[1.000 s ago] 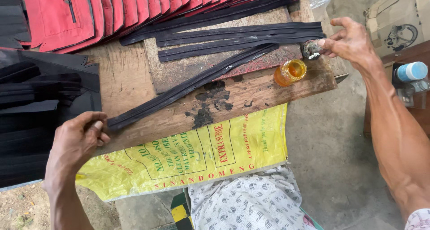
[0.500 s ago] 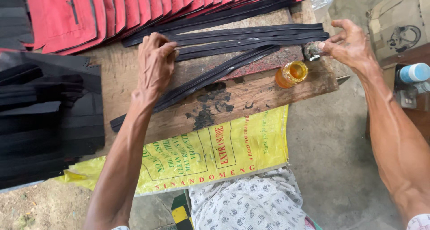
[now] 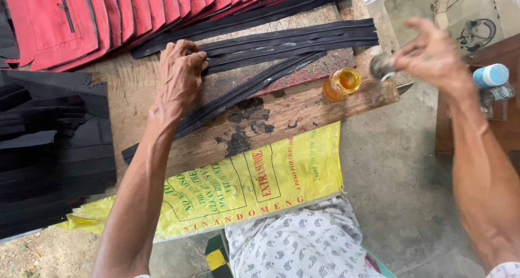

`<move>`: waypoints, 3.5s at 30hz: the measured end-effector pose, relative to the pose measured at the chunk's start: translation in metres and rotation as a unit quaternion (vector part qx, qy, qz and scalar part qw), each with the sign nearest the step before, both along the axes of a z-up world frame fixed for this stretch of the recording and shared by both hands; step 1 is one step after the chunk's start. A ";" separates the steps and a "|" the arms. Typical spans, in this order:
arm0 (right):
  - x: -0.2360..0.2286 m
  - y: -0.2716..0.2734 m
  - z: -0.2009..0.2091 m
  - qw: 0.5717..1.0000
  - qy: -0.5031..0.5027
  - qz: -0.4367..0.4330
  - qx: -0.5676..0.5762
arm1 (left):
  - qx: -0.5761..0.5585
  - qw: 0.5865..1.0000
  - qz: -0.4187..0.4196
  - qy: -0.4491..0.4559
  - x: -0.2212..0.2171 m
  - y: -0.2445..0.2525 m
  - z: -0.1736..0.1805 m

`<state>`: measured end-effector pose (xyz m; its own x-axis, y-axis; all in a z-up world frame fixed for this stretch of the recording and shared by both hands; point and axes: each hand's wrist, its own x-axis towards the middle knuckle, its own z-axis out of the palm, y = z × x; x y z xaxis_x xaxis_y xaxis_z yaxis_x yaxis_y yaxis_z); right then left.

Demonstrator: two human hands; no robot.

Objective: The person applies a yellow substance from a small jar onto black zipper tapes laid on a wooden table. They repeatedly dip a finger into the jar and spread the substance along the length of each zipper, then stack the treated zippers on the table.

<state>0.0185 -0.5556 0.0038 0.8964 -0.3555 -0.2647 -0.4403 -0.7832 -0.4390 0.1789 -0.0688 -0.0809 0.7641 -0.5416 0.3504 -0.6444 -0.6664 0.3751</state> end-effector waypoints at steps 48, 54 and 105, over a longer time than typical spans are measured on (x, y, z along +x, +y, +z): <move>0.111 0.146 -0.063 0.913 -0.213 0.342 0.061 | 0.155 0.769 0.163 0.598 -0.154 0.169 0.114; 0.105 0.148 -0.063 0.886 -0.218 0.405 0.058 | 0.311 0.691 0.268 0.594 -0.180 0.230 0.103; 0.169 -0.010 -0.136 0.946 -0.302 0.061 0.104 | -0.075 0.898 0.083 0.425 0.025 0.131 0.070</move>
<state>0.1871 -0.5653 -0.1318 0.9372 -0.2359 0.2570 0.0289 -0.6818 -0.7310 0.2041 0.0626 -0.0112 0.8566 -0.3902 -0.3377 0.0212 -0.6272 0.7785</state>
